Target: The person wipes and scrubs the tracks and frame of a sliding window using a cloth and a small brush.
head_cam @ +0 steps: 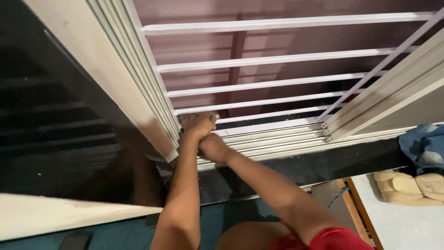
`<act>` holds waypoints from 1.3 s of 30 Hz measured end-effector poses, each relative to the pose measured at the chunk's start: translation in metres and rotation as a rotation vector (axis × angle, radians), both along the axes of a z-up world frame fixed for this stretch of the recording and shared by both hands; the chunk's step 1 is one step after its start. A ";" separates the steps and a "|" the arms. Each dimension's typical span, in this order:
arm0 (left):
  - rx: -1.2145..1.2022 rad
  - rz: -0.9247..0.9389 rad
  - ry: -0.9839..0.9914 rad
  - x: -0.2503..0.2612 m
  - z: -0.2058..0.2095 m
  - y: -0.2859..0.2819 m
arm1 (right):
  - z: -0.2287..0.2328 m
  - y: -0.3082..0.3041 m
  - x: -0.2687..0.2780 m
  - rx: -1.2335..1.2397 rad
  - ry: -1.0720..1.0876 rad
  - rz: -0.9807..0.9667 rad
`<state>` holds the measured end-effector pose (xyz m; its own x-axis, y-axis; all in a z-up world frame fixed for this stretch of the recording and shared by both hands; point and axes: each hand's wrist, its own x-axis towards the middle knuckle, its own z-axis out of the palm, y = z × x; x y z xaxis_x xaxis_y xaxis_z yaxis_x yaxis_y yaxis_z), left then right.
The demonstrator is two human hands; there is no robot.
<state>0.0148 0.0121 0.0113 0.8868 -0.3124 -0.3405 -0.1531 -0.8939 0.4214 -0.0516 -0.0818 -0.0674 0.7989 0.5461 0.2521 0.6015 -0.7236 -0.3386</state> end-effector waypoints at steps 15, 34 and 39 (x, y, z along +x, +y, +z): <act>-0.037 0.033 0.002 0.000 0.006 -0.002 | 0.000 0.030 -0.039 0.425 0.014 -0.106; -0.037 0.015 -0.169 -0.002 0.000 -0.003 | -0.008 0.057 -0.049 0.129 -0.013 -0.261; -0.025 0.039 -0.079 -0.004 0.007 -0.003 | 0.006 0.033 -0.025 0.117 -0.085 -0.019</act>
